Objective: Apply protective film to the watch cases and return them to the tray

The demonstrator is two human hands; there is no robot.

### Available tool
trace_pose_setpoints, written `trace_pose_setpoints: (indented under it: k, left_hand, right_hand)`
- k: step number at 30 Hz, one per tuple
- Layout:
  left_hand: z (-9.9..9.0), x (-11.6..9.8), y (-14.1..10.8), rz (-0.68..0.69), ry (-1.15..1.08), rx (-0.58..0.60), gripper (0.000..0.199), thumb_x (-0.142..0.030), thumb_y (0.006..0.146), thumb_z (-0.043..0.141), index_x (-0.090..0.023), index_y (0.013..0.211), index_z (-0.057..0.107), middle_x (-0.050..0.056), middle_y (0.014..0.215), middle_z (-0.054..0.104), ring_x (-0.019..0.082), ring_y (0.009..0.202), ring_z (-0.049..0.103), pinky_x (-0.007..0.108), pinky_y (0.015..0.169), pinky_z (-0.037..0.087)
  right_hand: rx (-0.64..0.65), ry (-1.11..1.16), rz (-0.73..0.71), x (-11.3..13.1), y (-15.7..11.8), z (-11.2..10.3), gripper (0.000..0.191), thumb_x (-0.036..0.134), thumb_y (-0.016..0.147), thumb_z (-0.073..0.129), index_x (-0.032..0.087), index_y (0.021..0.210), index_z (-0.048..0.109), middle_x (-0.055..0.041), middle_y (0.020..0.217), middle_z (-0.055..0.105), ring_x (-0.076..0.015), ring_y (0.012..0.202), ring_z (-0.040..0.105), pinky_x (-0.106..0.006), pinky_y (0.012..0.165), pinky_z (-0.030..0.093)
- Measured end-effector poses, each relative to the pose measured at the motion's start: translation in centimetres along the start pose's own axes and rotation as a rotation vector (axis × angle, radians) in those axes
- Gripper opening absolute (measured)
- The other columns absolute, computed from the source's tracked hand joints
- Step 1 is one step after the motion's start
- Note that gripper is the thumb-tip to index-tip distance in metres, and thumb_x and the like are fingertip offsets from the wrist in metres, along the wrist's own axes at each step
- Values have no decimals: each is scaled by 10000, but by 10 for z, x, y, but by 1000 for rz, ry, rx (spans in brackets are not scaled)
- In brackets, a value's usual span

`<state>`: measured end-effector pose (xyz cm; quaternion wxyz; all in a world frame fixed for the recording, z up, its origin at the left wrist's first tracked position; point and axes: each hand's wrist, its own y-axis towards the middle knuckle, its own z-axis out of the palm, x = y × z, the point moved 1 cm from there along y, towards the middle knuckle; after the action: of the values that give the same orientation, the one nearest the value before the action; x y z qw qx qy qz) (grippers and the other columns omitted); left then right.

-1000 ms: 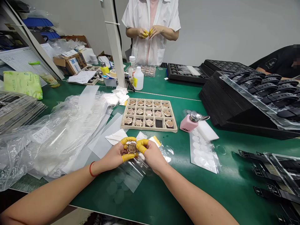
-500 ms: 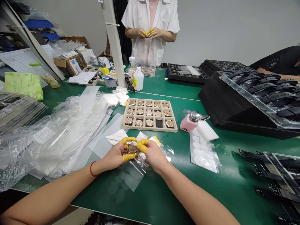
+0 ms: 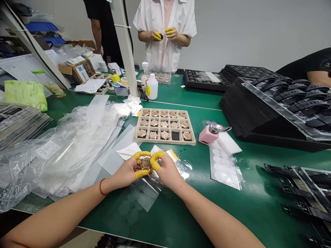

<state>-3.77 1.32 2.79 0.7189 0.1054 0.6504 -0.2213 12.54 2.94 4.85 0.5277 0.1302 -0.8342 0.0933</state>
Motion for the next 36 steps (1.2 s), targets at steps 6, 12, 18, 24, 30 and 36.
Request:
trace_pose_setpoints:
  k: [6, 12, 18, 24, 30, 36]
  left_hand:
    - [-1, 2, 4, -72, 1, -4, 521, -217, 735, 671, -238, 1187, 411, 45, 1035, 579, 177, 903, 597, 350, 819, 484]
    - [0, 8, 6, -88, 15, 67, 498, -224, 750, 657, -232, 1187, 419, 37, 1016, 552, 169, 923, 572, 365, 867, 461]
    - [0, 14, 8, -84, -77, 81, 477, -232, 743, 673, -231, 1156, 434, 24, 981, 556, 160, 911, 570, 360, 869, 455]
    - [0, 11, 8, -28, -57, 83, 443, -241, 753, 660, -229, 1140, 444, 45, 1070, 545, 184, 981, 554, 331, 844, 459]
    - [-1, 13, 8, -53, 0, 87, 443, -237, 771, 635, -231, 1161, 424, 24, 973, 570, 158, 875, 572, 292, 766, 463]
    - [0, 19, 10, 47, 1, 87, 397, -238, 778, 625, -227, 1141, 464, 60, 1123, 548, 193, 1012, 545, 351, 898, 432]
  right_hand:
    - [-151, -1045, -42, -21, 2, -24, 182, 307, 818, 528, 156, 751, 605, -134, 748, 591, -273, 785, 519, -417, 748, 323]
    - [-95, -1057, 110, -42, 6, -29, 142, 308, 815, 560, 178, 759, 543, -111, 773, 570, -257, 740, 541, -324, 606, 287]
    - [-134, -898, 82, -33, 0, -22, 179, 149, 852, 395, 187, 733, 523, -88, 745, 586, -225, 709, 525, -338, 662, 330]
    - [-266, -513, -317, -18, -20, -2, 170, 228, 889, 418, 204, 978, 561, -71, 912, 612, -202, 857, 520, -322, 763, 383]
    - [-203, -682, -419, -20, -24, 22, 169, 146, 847, 439, 177, 895, 598, -81, 820, 607, -208, 787, 495, -341, 748, 368]
    - [-217, -826, -347, -25, -8, 23, 200, 77, 737, 437, 172, 828, 588, -86, 782, 583, -215, 750, 468, -327, 704, 338]
